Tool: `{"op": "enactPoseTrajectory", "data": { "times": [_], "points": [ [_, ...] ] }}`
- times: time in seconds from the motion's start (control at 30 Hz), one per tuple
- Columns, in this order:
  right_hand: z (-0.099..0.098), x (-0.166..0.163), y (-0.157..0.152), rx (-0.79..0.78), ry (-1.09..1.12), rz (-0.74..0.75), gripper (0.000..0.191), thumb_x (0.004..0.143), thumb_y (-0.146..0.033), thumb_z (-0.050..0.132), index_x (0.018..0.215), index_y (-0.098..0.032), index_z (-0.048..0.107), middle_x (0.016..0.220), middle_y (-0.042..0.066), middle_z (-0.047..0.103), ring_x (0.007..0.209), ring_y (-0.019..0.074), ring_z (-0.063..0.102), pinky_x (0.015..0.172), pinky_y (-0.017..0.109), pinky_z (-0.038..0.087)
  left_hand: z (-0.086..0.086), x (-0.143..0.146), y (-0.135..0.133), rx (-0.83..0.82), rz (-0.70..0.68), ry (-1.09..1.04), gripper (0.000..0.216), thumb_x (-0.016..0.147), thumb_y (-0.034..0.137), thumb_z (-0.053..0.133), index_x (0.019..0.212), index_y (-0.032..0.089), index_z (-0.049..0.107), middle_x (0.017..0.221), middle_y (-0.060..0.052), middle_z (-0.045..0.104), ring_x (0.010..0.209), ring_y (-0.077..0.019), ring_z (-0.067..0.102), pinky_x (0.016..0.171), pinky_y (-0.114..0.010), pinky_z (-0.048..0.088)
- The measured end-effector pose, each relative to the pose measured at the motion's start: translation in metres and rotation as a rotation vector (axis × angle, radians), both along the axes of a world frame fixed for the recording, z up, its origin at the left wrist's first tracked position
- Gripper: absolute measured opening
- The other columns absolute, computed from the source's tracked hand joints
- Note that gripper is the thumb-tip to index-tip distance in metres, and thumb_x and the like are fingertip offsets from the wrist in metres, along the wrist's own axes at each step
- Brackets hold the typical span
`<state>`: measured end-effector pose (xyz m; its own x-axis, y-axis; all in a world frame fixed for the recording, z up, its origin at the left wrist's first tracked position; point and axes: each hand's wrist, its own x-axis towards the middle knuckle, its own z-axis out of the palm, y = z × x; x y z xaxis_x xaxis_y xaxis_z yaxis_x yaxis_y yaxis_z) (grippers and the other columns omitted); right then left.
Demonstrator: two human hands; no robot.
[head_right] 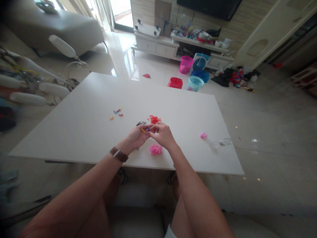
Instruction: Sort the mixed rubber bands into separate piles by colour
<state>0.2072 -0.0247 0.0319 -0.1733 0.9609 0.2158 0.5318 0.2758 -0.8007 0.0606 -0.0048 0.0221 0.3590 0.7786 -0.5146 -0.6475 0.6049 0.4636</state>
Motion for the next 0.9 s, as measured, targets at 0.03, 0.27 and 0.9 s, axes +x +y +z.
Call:
{"op": "enactPoseTrajectory", "data": {
  "times": [0.03, 0.27, 0.9],
  "points": [
    [-0.0009, -0.0005, -0.0001, 0.005, -0.021, 0.014, 0.003, 0.078, -0.021, 0.073, 0.075, -0.02, 0.073, 0.08, 0.002, 0.064, 0.07, 0.0134, 0.058, 0.068, 0.029, 0.049, 0.0006, -0.0001, -0.0002, -0.004, -0.002, 0.006, 0.017, 0.084, 0.002, 0.055, 0.079, 0.006, 0.07, 0.075, -0.009, 0.068, 0.06, -0.0093, 0.059, 0.055, -0.018, 0.05],
    [-0.0025, -0.0011, 0.0012, 0.047, -0.036, 0.028, 0.008, 0.083, -0.019, 0.065, 0.075, -0.02, 0.069, 0.082, 0.001, 0.062, 0.073, 0.0138, 0.059, 0.071, 0.028, 0.049, 0.0031, -0.0016, -0.0013, -0.008, -0.021, 0.01, 0.025, 0.083, 0.0, 0.05, 0.088, 0.006, 0.074, 0.078, -0.01, 0.07, 0.067, -0.0114, 0.063, 0.067, -0.02, 0.054],
    [0.0001, 0.0058, 0.0023, 0.077, -0.061, -0.096, 0.006, 0.081, -0.02, 0.063, 0.076, -0.02, 0.066, 0.075, 0.002, 0.071, 0.064, 0.0142, 0.062, 0.065, 0.026, 0.05, 0.0018, -0.0029, -0.0012, 0.091, 0.051, 0.178, 0.017, 0.082, -0.006, 0.063, 0.071, 0.006, 0.07, 0.08, -0.011, 0.072, 0.08, -0.0123, 0.07, 0.093, -0.027, 0.058]
  ]
}}
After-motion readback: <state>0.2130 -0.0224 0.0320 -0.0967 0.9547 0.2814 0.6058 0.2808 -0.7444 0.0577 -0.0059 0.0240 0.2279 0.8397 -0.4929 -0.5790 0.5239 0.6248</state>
